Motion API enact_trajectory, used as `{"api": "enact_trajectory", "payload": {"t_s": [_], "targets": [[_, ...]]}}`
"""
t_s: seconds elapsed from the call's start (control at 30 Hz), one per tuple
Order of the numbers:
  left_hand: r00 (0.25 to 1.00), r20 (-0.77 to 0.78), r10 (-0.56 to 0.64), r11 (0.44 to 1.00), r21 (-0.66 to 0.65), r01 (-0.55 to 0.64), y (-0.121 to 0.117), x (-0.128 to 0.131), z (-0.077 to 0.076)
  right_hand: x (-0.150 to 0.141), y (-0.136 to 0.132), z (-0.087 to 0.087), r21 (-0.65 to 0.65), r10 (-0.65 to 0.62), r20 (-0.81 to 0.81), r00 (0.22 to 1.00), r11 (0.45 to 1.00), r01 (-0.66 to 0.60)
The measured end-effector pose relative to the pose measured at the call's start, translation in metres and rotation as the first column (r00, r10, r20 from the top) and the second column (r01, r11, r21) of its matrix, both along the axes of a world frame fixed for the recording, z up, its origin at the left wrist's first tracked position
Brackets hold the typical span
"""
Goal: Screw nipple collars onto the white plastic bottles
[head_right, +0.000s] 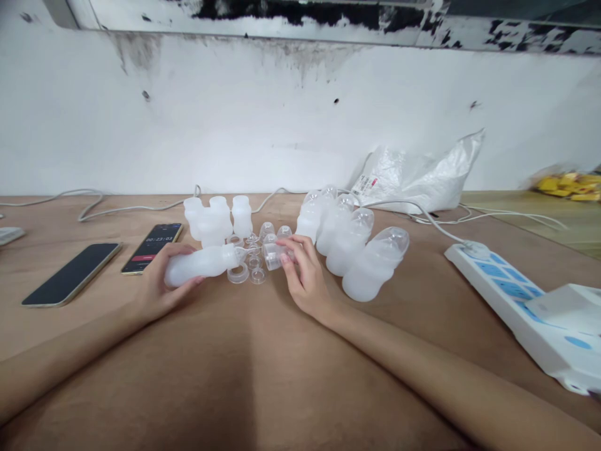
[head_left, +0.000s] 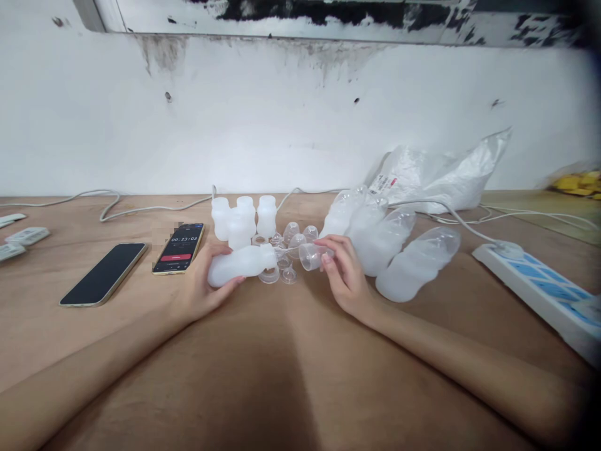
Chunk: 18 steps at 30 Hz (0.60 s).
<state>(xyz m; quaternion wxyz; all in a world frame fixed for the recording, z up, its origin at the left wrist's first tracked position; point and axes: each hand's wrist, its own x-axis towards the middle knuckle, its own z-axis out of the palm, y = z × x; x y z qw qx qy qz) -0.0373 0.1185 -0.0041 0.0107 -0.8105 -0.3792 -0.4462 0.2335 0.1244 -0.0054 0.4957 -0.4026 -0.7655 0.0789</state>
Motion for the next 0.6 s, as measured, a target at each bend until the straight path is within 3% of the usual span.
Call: {"api": "enact_trajectory", "payload": {"t_s": [0.17, 0.4, 0.6], "targets": [[1.0, 0.003, -0.001, 1.0, -0.007, 0.001, -0.0006, -0.0002, 0.0001, -0.0018, -0.0015, 0.0011, -0.046, 0.077, 0.016, 0.997, 0.996, -0.076], [0.992, -0.049, -0.112, 0.994, -0.019, 0.112, -0.0021, 0.0001, 0.0002, -0.004, -0.0058, 0.0055, 0.02, 0.147, 0.146, 0.978, 0.988, -0.152], [0.988, -0.089, -0.124, 0.992, -0.028, 0.122, -0.0015, -0.0004, -0.0013, -0.0051, -0.0063, 0.0026, -0.037, 0.271, 0.129, 0.954, 0.962, -0.269]]}}
